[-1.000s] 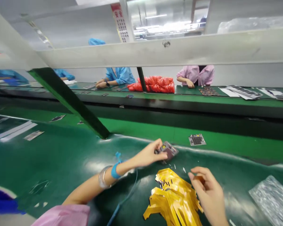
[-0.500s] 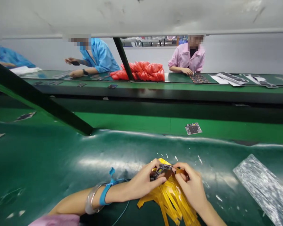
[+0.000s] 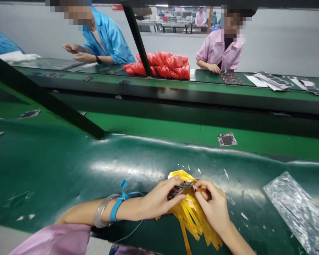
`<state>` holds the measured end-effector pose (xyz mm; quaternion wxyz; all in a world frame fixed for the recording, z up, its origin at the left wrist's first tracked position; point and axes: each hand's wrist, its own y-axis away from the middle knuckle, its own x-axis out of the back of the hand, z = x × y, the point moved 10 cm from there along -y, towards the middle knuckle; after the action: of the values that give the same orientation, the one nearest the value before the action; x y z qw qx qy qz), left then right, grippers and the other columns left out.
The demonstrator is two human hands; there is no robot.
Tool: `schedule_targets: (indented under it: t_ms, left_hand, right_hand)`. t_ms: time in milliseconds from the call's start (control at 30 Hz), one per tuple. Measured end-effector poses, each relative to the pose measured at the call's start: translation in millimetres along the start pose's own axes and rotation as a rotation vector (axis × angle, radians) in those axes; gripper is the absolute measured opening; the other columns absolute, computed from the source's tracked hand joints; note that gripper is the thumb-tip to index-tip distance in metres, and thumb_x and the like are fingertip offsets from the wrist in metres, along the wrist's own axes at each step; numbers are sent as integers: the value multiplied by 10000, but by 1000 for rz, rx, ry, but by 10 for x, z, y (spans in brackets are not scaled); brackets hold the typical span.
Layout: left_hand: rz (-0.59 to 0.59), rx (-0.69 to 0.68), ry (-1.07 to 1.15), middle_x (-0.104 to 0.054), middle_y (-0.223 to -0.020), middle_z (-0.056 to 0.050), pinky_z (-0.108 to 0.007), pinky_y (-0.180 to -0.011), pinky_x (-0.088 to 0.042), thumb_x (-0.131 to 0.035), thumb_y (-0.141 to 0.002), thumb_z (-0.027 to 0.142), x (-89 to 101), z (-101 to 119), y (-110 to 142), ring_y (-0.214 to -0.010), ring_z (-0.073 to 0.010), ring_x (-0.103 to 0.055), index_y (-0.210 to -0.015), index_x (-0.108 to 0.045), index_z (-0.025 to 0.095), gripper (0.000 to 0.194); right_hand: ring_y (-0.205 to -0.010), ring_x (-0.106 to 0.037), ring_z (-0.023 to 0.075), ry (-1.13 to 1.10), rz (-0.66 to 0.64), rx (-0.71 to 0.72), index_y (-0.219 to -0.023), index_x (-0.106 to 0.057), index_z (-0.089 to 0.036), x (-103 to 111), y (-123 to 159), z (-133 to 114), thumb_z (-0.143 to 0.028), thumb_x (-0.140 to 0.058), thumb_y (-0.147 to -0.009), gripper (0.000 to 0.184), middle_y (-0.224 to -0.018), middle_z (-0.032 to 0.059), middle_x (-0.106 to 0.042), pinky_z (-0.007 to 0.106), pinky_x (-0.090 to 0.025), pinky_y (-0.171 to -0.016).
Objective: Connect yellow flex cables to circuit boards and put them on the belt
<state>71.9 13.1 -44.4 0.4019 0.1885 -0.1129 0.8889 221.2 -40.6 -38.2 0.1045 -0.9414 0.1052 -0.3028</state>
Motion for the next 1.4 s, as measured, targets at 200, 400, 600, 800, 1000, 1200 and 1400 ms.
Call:
schedule_targets:
  t_ms: [200,400,600,800,1000,1200,1400]
  left_hand:
    - [-27,284,520,-635,-950,-23,-291,-759,-482,-746,-842,282,-12,-199,-82,-847,-174,-601,-1024,-482,208,328]
    - [-103,451,643,-671,-901,-40,-249,-655,-464,-776,-819,441,-63,-320,-129,-740,-139,-587,-1015,-659,141,377]
    - [-151,388,515,-620,-806,6,-217,-597,-408,-788,-806,440,-32,-242,-125,-688,-105,-529,-894,-686,142,327]
    - [-165,393,468,-607,-787,12,-228,-608,-397,-780,-794,426,-36,-226,-107,-700,-110,-513,-862,-668,141,313]
    - [-163,369,428,-596,-778,23,-236,-628,-403,-763,-808,423,-17,-188,-115,-692,-107,-495,-822,-649,152,294]
    - [-208,322,298,-544,-694,38,-225,-576,-337,-764,-811,411,-28,-168,-108,-654,-96,-460,-722,-604,154,315]
    - [-203,320,286,-547,-703,40,-225,-577,-334,-768,-815,444,-53,-231,-104,-657,-95,-436,-732,-629,154,332]
  right_hand:
    - [-535,-505,137,-160,-4,-78,-1101,-652,-247,88,7,-20,-362,-663,-954,187,-636,-60,-500,244,-439,-533]
    - [-428,-369,94,-500,-213,-475,-842,-535,-232,-118,105,143,-585,-548,-999,386,-578,-81,-429,224,-291,-423]
    - [-372,-492,106,-432,-265,-598,-741,-575,-215,-188,164,83,-609,-670,-915,441,-500,-59,-547,248,-392,-448]
    - [-391,-508,101,-440,-239,-596,-721,-584,-215,-185,164,65,-559,-674,-933,414,-494,-46,-581,242,-424,-474]
    - [-393,-520,96,-379,-283,-576,-737,-597,-218,-187,184,79,-529,-647,-954,383,-517,-48,-584,234,-425,-470]
    - [-355,-468,85,-294,-499,-538,-774,-602,-228,-313,218,112,-529,-570,-991,372,-500,-72,-534,220,-365,-413]
    - [-354,-487,82,-302,-521,-545,-789,-595,-227,-371,232,135,-535,-549,-996,373,-516,-72,-549,211,-375,-407]
